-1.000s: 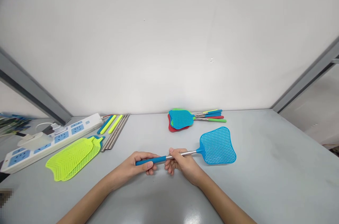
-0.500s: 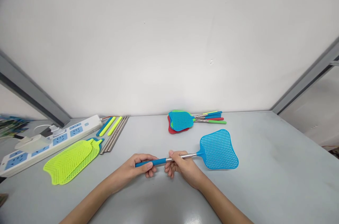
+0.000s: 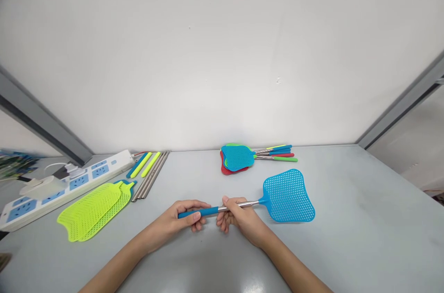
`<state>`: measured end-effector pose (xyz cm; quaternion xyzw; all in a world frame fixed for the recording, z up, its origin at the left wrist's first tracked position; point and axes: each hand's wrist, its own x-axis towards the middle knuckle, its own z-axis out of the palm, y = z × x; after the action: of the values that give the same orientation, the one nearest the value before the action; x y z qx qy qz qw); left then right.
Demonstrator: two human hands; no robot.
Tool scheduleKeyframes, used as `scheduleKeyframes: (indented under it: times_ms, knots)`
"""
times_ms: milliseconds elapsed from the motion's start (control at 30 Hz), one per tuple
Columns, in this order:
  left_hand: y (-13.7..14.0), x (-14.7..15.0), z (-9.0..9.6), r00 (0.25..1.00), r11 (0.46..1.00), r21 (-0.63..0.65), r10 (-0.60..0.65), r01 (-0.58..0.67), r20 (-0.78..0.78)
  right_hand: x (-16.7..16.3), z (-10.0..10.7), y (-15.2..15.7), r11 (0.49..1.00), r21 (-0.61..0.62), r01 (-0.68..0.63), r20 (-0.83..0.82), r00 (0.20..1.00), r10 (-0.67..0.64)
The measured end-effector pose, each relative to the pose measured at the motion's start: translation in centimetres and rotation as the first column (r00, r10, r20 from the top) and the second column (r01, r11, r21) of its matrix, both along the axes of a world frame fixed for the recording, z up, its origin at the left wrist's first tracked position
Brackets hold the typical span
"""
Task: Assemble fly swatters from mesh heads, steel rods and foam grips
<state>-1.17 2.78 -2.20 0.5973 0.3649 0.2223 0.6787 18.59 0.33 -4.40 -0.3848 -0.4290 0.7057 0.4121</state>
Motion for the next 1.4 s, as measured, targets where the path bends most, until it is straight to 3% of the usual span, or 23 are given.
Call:
scheduleKeyframes:
  times_ms: [1400]
  knots:
    - [0.14, 0.06, -0.21, 1.000, 1.000, 0.021, 0.009, -0.008, -0.012, 0.01, -0.01, 0.06, 1.000, -0.010, 0.003, -0.014, 1.000, -0.004]
